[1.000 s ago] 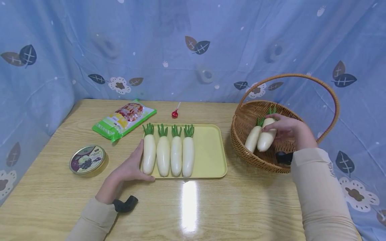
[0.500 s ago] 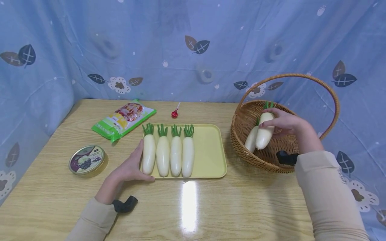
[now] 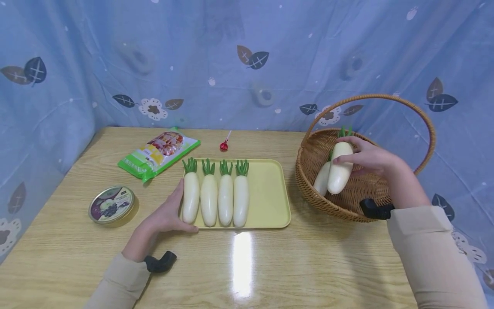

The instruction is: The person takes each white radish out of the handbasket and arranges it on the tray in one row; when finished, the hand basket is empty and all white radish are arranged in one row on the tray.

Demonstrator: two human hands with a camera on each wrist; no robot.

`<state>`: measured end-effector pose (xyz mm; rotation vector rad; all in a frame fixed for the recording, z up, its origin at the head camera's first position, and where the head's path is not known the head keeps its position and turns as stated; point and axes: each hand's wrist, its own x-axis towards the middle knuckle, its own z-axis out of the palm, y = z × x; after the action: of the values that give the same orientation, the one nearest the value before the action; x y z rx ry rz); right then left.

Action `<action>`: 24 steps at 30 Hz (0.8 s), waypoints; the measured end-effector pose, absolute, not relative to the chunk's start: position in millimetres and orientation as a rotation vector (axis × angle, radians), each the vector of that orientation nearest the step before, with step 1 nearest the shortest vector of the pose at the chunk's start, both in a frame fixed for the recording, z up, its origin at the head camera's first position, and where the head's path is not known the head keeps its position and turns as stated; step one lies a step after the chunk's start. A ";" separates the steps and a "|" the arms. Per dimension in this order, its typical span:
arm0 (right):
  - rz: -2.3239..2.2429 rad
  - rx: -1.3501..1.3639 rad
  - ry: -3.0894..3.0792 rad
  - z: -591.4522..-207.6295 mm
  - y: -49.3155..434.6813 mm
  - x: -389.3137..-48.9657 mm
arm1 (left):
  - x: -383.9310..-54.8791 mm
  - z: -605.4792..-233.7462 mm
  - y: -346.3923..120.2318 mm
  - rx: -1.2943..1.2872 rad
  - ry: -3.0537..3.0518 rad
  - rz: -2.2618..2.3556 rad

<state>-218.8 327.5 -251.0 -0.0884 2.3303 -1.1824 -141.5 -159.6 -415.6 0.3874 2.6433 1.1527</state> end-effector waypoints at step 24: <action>-1.141 -0.240 2.429 -240.3 287.1 -185.1 | -142.7 -419.0 -159.7 0.444 2.676 1.156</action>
<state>-185.1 287.1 -240.3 -0.2398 2.4287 -1.1413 -142.7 -159.7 -419.0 0.4436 2.6756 1.1556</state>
